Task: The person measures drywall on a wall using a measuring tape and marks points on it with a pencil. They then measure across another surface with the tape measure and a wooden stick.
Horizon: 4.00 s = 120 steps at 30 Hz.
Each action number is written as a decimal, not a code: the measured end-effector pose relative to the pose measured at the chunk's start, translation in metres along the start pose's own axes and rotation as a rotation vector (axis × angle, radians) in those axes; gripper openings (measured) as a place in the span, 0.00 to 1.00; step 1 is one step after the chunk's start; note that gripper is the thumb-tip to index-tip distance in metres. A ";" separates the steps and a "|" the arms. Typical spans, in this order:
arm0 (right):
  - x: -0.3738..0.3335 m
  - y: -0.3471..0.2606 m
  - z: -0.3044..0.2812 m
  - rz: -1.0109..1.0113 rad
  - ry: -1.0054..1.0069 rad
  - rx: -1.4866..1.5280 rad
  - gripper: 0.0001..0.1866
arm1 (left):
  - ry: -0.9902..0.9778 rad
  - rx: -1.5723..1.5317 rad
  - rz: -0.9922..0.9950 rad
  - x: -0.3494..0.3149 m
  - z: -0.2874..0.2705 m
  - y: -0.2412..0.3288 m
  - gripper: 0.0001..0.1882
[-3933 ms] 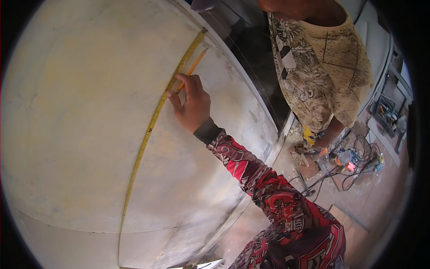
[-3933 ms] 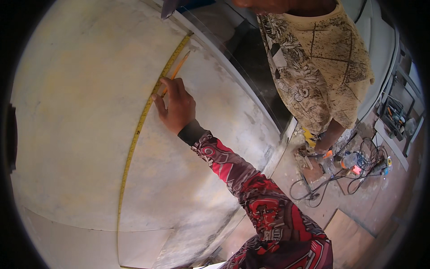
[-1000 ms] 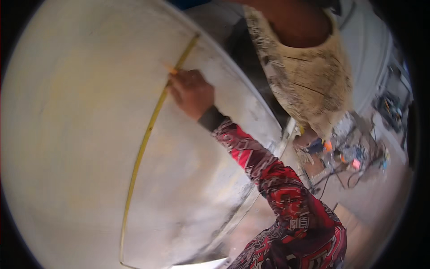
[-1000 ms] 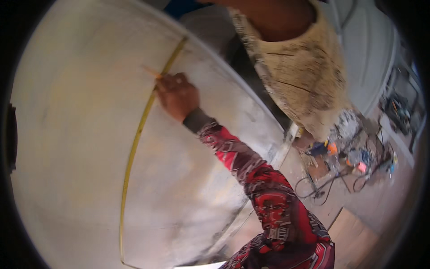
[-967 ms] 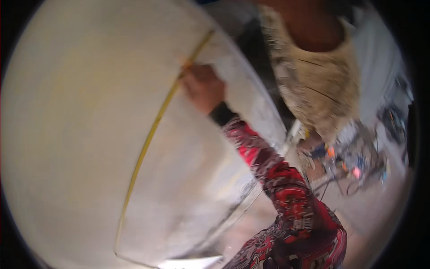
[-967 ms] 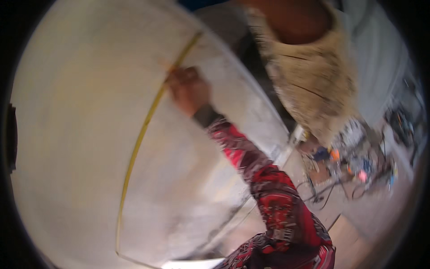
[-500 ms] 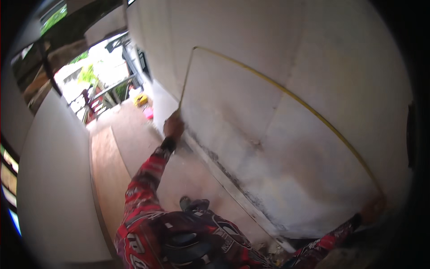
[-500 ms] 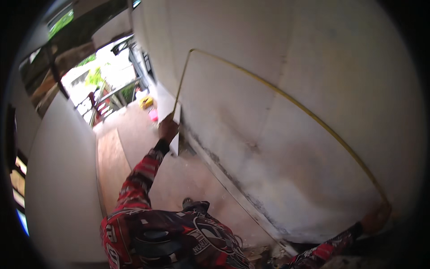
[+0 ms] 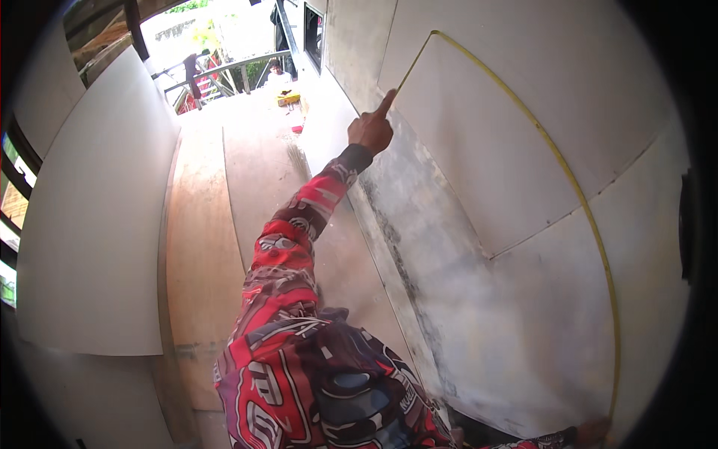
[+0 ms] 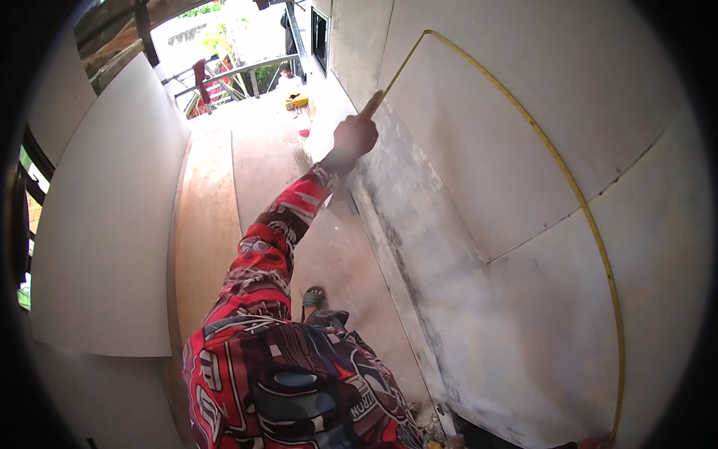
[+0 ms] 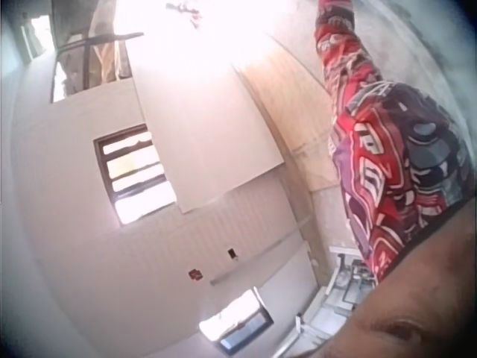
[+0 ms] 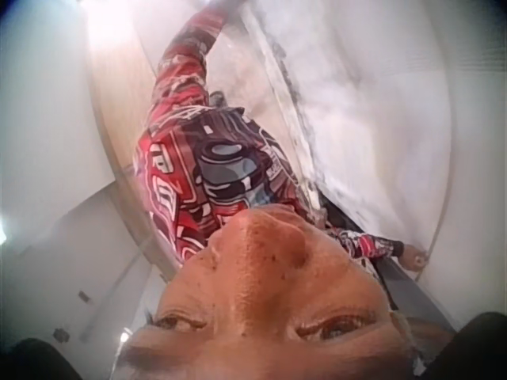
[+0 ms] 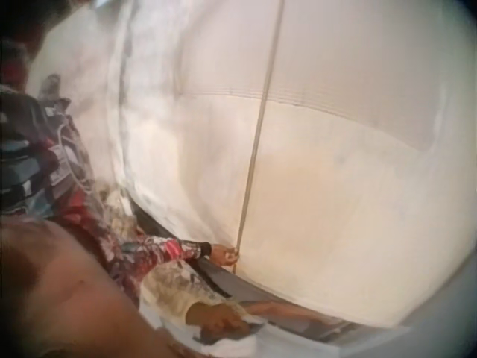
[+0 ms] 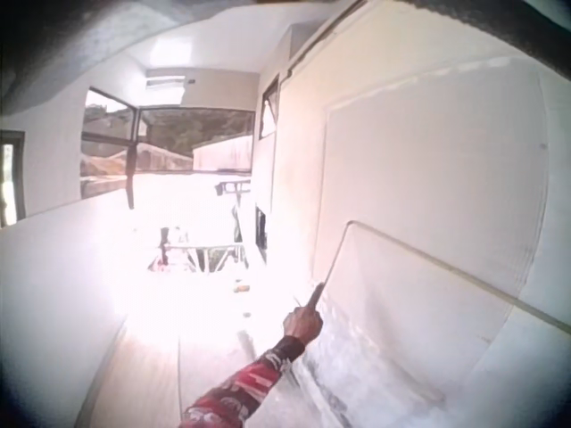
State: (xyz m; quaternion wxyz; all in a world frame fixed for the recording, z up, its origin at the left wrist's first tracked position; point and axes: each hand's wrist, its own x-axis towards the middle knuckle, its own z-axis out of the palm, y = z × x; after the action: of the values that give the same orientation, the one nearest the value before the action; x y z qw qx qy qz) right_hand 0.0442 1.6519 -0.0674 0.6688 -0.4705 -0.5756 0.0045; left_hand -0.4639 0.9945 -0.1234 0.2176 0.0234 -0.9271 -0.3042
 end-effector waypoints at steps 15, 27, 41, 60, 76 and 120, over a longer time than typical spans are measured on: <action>0.044 0.085 0.005 -0.252 0.093 -0.020 0.15 | -0.013 -0.210 0.086 0.182 0.047 0.066 0.36; 0.025 0.037 -0.011 -0.252 0.057 -0.479 0.15 | 0.032 -0.342 0.084 0.229 0.076 0.079 0.34; 0.023 0.026 -0.020 -0.273 0.059 -0.551 0.15 | -0.148 -0.564 0.091 0.219 0.060 0.089 0.40; 0.045 0.145 0.004 -0.541 -0.008 -0.543 0.20 | -0.261 -0.516 0.102 0.225 0.046 0.110 0.40; 0.114 0.148 -0.020 -0.848 0.050 -0.342 0.13 | -0.189 -0.900 0.013 0.225 0.048 0.110 0.46; -0.415 -0.671 0.238 -1.190 -0.760 1.063 0.27 | -0.108 -1.096 0.127 0.244 0.089 0.103 0.40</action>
State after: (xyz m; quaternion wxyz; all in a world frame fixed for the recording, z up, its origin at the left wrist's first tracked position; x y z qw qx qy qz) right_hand -0.6389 1.1996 0.0156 0.4540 0.3137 -0.8302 0.0786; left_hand -0.7122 1.0849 -0.0330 0.1680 -0.1651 -0.6425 -0.7292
